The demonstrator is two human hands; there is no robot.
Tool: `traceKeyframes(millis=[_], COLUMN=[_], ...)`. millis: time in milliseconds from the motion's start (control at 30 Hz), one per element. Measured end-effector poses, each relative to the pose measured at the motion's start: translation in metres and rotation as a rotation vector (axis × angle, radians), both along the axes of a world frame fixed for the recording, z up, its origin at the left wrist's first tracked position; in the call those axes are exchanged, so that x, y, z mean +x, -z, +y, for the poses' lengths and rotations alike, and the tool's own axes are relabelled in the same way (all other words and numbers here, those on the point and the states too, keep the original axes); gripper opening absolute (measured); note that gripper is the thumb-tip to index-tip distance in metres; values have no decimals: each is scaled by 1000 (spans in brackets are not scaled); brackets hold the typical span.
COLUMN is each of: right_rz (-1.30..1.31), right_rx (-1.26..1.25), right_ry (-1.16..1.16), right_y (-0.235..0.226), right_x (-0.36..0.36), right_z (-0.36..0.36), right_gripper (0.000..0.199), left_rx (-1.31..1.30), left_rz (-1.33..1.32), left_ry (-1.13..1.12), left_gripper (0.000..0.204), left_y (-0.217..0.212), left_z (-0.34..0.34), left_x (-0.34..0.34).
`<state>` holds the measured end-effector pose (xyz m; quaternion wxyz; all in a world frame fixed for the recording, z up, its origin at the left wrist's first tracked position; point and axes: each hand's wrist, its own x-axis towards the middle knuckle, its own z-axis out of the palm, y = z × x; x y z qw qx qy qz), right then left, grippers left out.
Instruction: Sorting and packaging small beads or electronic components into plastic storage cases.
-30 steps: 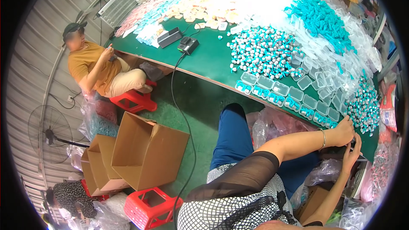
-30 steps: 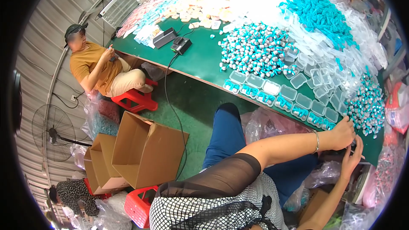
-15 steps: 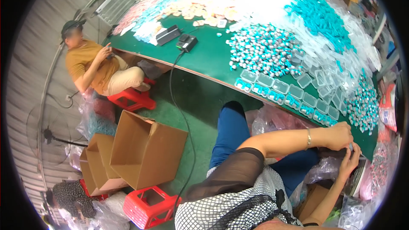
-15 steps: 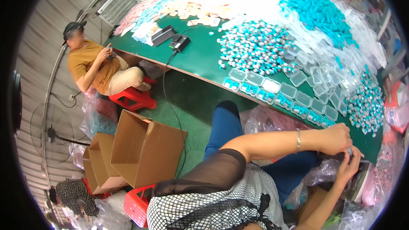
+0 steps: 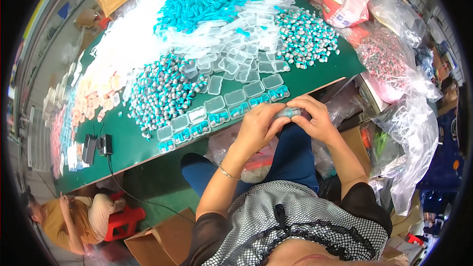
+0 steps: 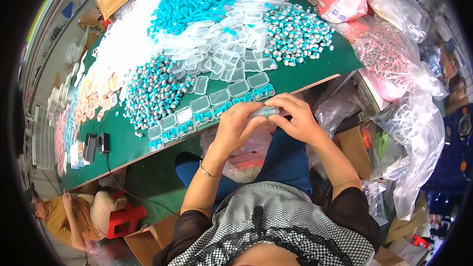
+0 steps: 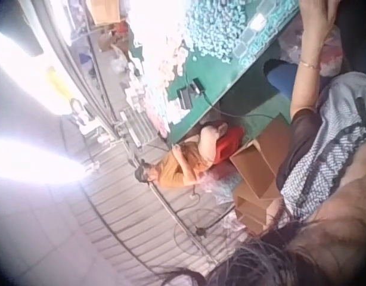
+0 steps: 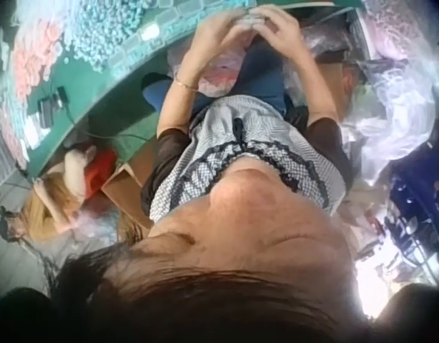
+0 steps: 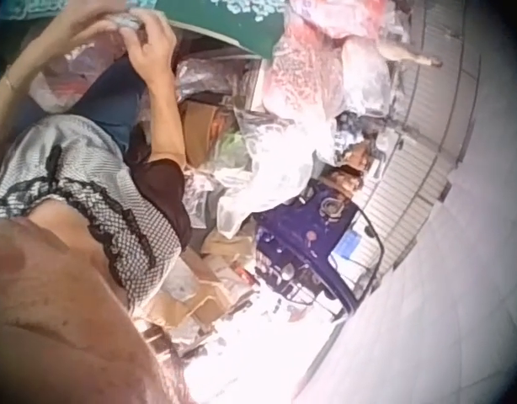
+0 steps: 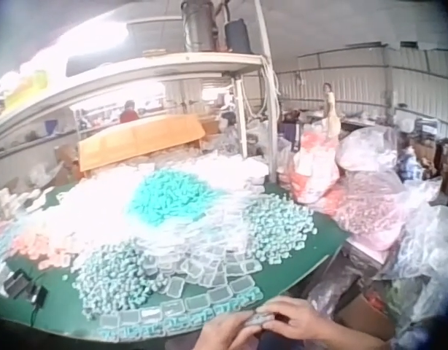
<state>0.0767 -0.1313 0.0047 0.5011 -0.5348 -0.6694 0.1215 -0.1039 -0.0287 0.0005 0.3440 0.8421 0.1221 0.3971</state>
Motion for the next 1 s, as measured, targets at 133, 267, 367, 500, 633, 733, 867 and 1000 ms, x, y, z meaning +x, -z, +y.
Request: traceKeyframes(millis=[133,267,367,500,633,733,867,1000], right_rz=[20,-38,30,67,73,65,94,85], right_rx=[-4,123,108,92,52,72,50,37], right_ry=[-21,16,-32,-72,-75,-80,-123,-132], right_y=[-9,1,8,15,13,9,9,6], right_x=[-2,-7,-11,-12,-12,-14,-20,-20], right_z=[-7,-5,-2,-10,-13,-15,-17,-18], right_gripper=[28,24,22,22,23,23,19,17], left_rx=[93,62,7,-103,-313,-291,-110,-104], left_rz=[-29,-78,-110,-10,117,133,84,72], left_ry=[14,-5,-12,13,36,19,72,39], left_gripper=[28,26,21,19,21,20,17,14], left_y=[-8,-9,-2,-2,-2,-7,-8,-4], left_z=[-4,-14,-14,-17,-19,-22,-24,-28], left_x=[0,3,0,-7,-13,-17,-22,-22])
